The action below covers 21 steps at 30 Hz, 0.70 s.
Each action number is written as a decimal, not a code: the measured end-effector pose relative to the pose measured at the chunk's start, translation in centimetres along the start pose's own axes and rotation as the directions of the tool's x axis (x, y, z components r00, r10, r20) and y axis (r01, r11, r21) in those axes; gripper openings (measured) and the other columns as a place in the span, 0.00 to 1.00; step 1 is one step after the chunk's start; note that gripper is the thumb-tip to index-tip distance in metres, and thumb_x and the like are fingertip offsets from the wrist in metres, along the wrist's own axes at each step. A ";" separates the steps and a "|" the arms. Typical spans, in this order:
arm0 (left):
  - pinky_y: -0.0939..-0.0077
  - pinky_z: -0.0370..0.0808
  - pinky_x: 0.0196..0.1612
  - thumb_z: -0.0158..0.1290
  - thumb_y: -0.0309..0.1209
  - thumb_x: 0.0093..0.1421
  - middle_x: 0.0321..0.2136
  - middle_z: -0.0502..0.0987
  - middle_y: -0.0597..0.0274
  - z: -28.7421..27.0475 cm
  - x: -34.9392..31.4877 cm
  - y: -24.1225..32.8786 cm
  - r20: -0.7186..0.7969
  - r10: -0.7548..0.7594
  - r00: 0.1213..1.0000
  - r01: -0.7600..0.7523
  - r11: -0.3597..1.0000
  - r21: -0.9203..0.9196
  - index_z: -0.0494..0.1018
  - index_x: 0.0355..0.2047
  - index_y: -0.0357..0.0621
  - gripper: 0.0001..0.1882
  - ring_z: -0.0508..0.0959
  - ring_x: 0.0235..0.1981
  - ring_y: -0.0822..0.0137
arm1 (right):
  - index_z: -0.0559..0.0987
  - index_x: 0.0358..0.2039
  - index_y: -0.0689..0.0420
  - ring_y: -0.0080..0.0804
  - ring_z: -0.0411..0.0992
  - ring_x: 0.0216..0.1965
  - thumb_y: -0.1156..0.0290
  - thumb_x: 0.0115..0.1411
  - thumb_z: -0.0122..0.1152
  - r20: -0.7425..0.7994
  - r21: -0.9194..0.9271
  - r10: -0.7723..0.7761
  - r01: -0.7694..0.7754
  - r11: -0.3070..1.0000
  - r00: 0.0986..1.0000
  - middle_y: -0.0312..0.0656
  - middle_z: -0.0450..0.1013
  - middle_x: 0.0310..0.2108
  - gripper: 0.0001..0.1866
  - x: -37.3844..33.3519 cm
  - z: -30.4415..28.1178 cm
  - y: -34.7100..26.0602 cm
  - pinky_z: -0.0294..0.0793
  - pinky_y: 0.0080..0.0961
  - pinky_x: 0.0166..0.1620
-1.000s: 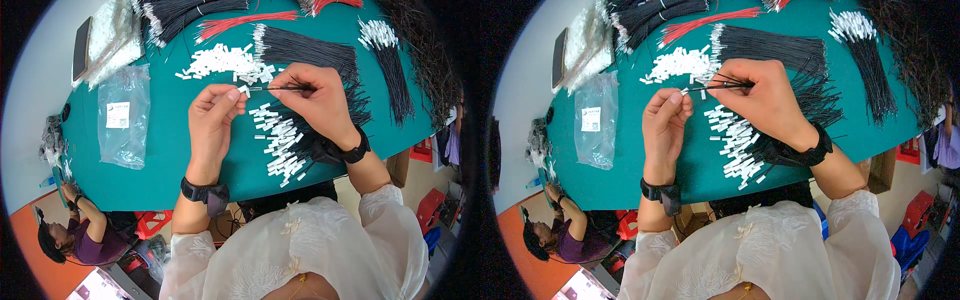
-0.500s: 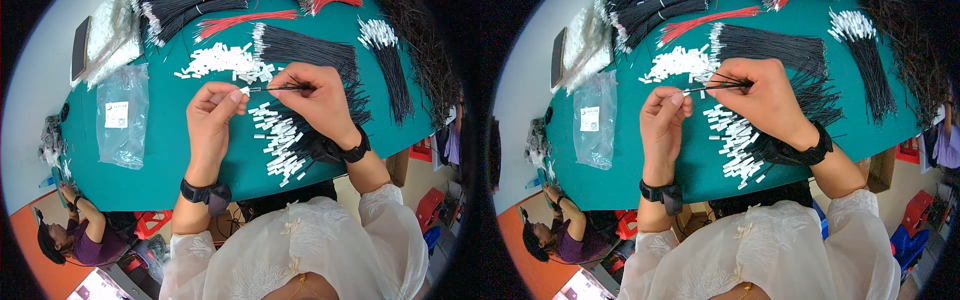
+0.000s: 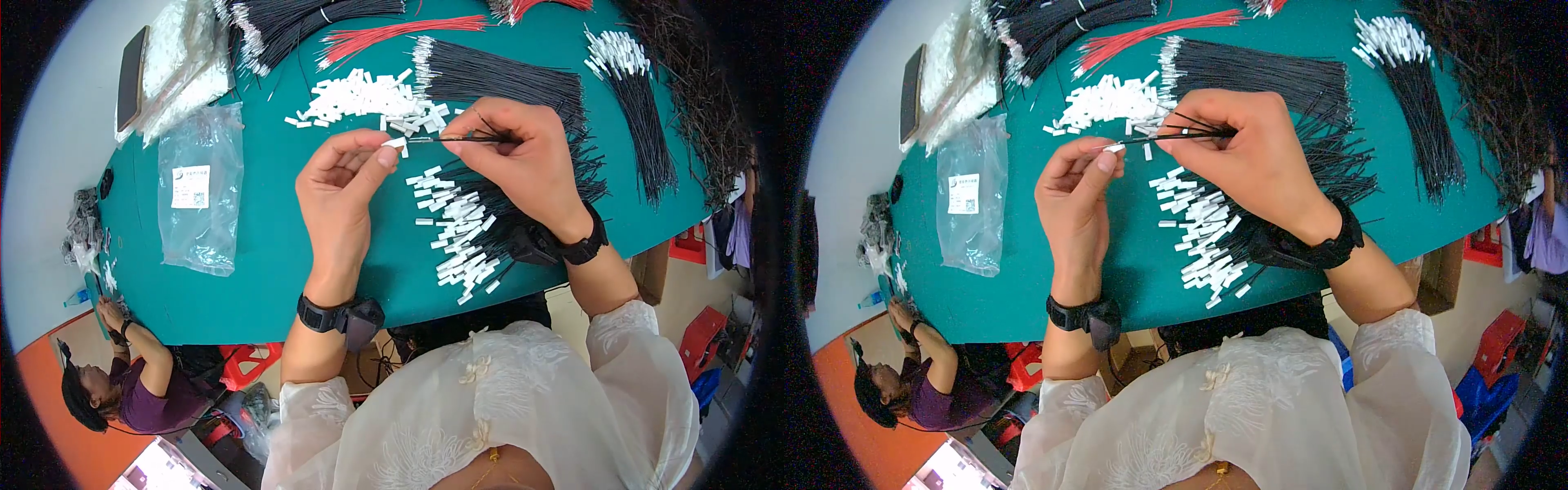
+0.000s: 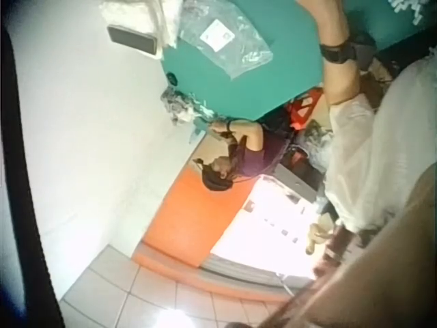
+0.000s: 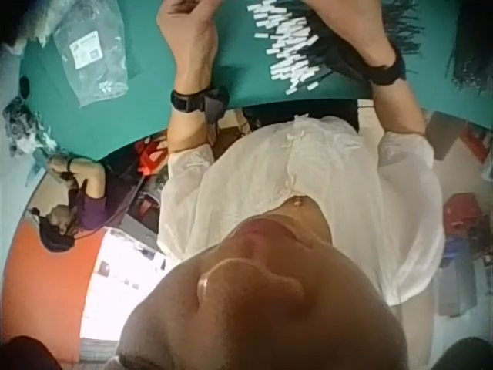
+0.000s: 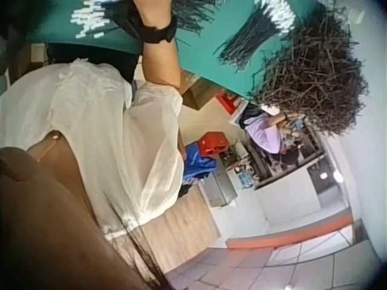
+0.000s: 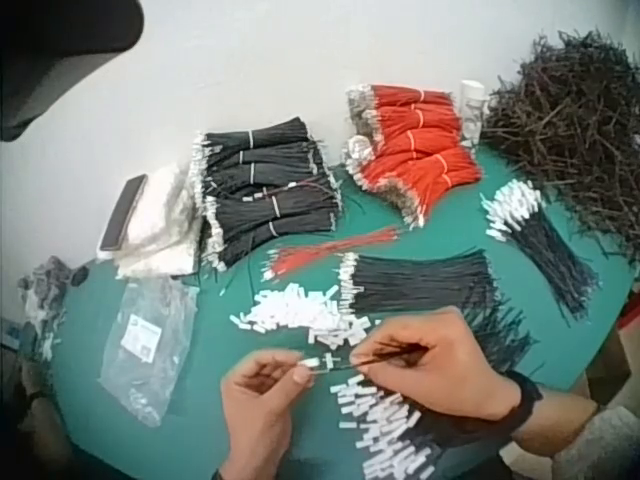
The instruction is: Assembling small white connectors onto black wires.
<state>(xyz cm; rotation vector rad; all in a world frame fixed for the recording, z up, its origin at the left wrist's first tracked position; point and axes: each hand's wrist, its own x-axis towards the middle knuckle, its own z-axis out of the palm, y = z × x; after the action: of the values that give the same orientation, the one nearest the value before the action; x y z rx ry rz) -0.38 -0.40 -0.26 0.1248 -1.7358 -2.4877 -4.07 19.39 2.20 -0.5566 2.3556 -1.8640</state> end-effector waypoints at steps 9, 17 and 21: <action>0.79 0.74 0.39 0.58 0.20 0.57 0.34 0.80 0.58 -0.3 -0.1 -0.2 0.004 0.017 1.000 -0.018 0.997 0.076 0.76 0.38 0.35 0.09 0.78 0.34 0.71 | 0.81 0.32 0.64 0.10 0.68 0.27 0.82 0.53 0.62 0.007 -0.005 -0.010 0.010 1.000 1.000 0.33 0.76 0.26 0.05 0.1 -0.1 -0.2 0.63 0.08 0.27; 0.84 0.74 0.39 0.59 0.17 0.56 0.33 0.80 0.60 -0.1 0.0 -0.2 0.010 0.025 1.000 -0.025 0.999 0.036 0.76 0.38 0.34 0.09 0.79 0.34 0.74 | 0.81 0.32 0.64 0.11 0.69 0.28 0.83 0.52 0.61 0.006 0.022 -0.013 0.013 1.000 1.000 0.33 0.76 0.27 0.05 0.0 0.0 -0.3 0.64 0.08 0.27; 0.84 0.74 0.39 0.58 0.17 0.56 0.34 0.80 0.60 -0.1 0.0 -0.2 0.009 0.020 1.000 -0.020 0.999 0.044 0.76 0.38 0.35 0.09 0.79 0.35 0.74 | 0.81 0.32 0.64 0.11 0.69 0.29 0.83 0.52 0.61 -0.002 0.030 -0.020 0.020 0.999 1.000 0.33 0.76 0.27 0.05 -0.1 0.1 -0.1 0.65 0.08 0.28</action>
<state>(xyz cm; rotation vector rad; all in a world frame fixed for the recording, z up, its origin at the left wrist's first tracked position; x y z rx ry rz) -0.35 -0.45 -0.49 0.1003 -1.7867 -2.4406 -3.96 19.31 2.31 -0.5785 2.3272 -1.9053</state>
